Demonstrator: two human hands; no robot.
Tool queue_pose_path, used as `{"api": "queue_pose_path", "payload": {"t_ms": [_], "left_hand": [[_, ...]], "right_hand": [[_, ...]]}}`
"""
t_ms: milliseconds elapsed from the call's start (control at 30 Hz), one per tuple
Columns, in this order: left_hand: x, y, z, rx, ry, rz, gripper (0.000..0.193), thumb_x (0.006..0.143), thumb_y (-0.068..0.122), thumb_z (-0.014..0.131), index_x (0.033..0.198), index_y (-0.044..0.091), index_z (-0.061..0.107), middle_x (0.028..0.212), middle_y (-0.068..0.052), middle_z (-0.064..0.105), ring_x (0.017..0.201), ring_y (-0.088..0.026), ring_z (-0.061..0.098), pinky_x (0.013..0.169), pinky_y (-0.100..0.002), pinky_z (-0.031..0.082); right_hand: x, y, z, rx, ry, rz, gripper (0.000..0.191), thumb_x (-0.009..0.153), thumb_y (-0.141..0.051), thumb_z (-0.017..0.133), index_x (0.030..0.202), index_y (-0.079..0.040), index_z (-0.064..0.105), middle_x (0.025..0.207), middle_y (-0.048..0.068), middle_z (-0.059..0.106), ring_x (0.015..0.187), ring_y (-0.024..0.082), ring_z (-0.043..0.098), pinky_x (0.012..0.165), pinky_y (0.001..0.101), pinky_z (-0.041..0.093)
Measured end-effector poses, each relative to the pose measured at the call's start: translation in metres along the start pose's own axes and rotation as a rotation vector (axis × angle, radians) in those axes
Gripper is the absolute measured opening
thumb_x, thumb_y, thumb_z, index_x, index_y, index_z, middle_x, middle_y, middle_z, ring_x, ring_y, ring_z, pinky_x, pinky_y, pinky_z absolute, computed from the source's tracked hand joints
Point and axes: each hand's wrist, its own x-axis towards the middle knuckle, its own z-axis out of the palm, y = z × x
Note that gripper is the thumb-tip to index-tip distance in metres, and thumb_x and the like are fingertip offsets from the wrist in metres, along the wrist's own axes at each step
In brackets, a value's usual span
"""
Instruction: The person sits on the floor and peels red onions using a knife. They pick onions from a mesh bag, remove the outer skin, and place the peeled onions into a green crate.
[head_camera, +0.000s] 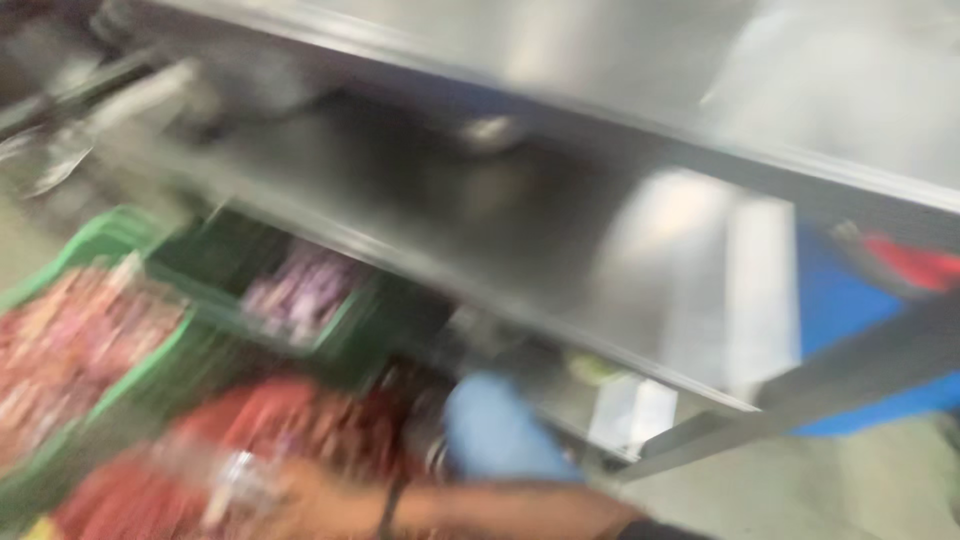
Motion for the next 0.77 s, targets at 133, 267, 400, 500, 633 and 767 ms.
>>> {"api": "queue_pose_path", "payload": {"t_ms": [133,267,400,500,633,767], "left_hand": [[-0.080,-0.039,-0.068,-0.135,0.001,0.053,0.056,0.087,-0.001,0.069,0.141,0.000,0.055,0.140,-0.013,0.055,0.133,-0.024,0.056,0.114,-0.037,0.046],[-0.091,-0.029,-0.062,-0.655,-0.109,-0.215,0.061,0.089,0.004,0.067,0.146,0.002,0.044,0.145,-0.011,0.051,0.132,-0.022,0.054,0.110,-0.036,0.051],[-0.077,-0.014,-0.061,-1.101,-0.168,-0.406,0.056,0.098,0.007,0.064,0.151,-0.003,0.046,0.143,-0.016,0.058,0.128,-0.025,0.059,0.108,-0.037,0.050],[-0.077,-0.010,-0.063,-1.126,-0.172,-0.508,0.053,0.097,0.004,0.061,0.148,-0.004,0.047,0.141,-0.016,0.059,0.126,-0.024,0.061,0.106,-0.037,0.053],[-0.075,-0.011,-0.067,-0.957,-0.111,-0.482,0.065,0.082,-0.005,0.068,0.143,0.001,0.047,0.136,-0.010,0.061,0.115,-0.022,0.065,0.090,-0.041,0.060],[-0.074,-0.022,-0.069,-0.678,-0.019,-0.181,0.073,0.077,-0.011,0.081,0.143,-0.005,0.050,0.137,-0.013,0.060,0.122,-0.020,0.063,0.102,-0.033,0.058]], "right_hand": [[-0.010,0.020,-0.018,-0.014,-0.070,0.155,0.026,0.090,-0.020,0.080,0.110,-0.005,0.076,0.077,-0.006,0.070,0.068,0.004,0.062,0.059,0.0240,0.054],[-0.016,-0.015,-0.039,0.166,-0.079,0.333,0.024,0.090,-0.016,0.075,0.113,-0.010,0.071,0.075,-0.006,0.062,0.059,0.005,0.054,0.049,0.0235,0.043],[-0.006,-0.046,-0.048,0.053,-0.178,0.080,0.023,0.090,-0.011,0.075,0.111,-0.002,0.071,0.100,0.003,0.066,0.084,0.011,0.061,0.070,0.0270,0.050],[-0.004,-0.052,-0.054,-0.062,-0.241,-0.110,0.023,0.091,-0.011,0.076,0.110,0.001,0.071,0.111,0.007,0.069,0.100,0.014,0.067,0.085,0.0287,0.055],[-0.008,-0.050,-0.054,-0.162,-0.110,-0.193,0.022,0.089,-0.013,0.076,0.105,0.001,0.069,0.108,0.012,0.068,0.095,0.020,0.068,0.078,0.0323,0.054],[-0.009,-0.044,-0.062,-0.494,-0.142,-0.016,0.018,0.101,-0.020,0.066,0.102,-0.001,0.065,0.080,0.011,0.062,0.071,0.024,0.065,0.066,0.0408,0.051]]}}
